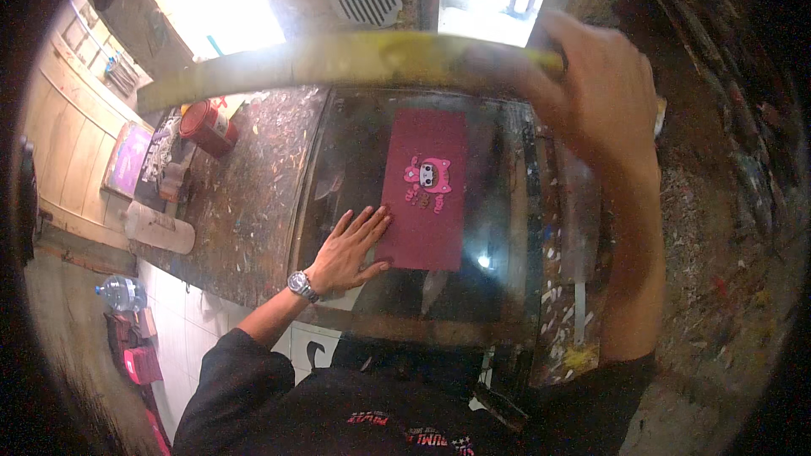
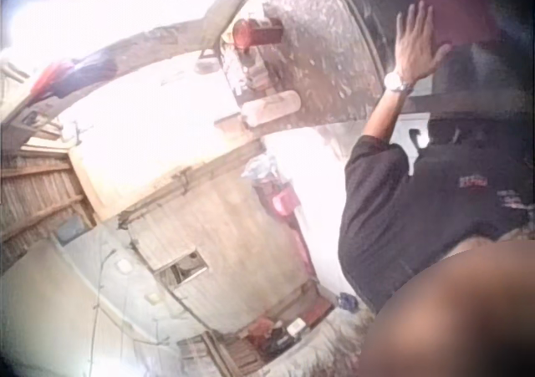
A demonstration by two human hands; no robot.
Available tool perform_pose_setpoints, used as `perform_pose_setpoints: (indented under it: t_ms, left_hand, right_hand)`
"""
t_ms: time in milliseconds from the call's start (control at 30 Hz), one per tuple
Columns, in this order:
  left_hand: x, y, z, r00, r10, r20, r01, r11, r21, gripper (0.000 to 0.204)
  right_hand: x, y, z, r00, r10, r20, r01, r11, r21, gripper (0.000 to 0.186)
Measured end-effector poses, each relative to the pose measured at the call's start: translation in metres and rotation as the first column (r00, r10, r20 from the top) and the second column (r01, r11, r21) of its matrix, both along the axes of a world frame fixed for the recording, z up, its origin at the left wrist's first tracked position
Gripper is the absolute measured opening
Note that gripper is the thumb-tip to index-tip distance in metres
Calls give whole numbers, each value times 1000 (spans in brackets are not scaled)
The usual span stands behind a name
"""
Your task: The person aligns a screen printing frame over a pink t-shirt on a table, then repeatedly lowers and lifts the frame to press the screen onto the fabric. The person then uses masking tape to secure the frame to the table.
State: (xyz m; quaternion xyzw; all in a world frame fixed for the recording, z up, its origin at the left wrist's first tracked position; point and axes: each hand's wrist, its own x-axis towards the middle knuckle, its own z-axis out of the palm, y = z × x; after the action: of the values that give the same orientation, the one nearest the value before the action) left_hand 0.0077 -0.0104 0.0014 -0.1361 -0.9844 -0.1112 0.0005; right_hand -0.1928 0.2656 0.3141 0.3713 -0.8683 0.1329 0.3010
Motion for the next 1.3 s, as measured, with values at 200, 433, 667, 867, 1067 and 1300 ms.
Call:
perform_pose_setpoints:
  t_ms: [200,433,667,867,1067,1300]
  left_hand:
    - [2,-2,-10,1000,8,-18,-8,1000,-17,84]
    - [1,-2,-5,1000,8,-3,-8,1000,9,81]
    - [2,-3,-5,1000,0,4,0,1000,11,80]
    - [2,-2,-3,1000,-7,2,7,1000,-16,78]
    - [3,0,1,999,-36,-31,37,999,31,84]
    - [91,34,135,834,-258,-488,407,885,227,38]
  right_hand:
    - [-16,-17,21,996,-6,86,12,997,-73,62]
    - [-29,-19,27,992,56,113,-48,996,-77,64]
    - [-35,-20,30,993,-6,119,14,998,-63,65]
    - [-22,-18,26,996,-31,84,32,999,-5,62]
    - [1,-10,12,992,-44,119,45,999,-4,58]
    - [117,36,-138,964,93,251,-103,994,25,67]
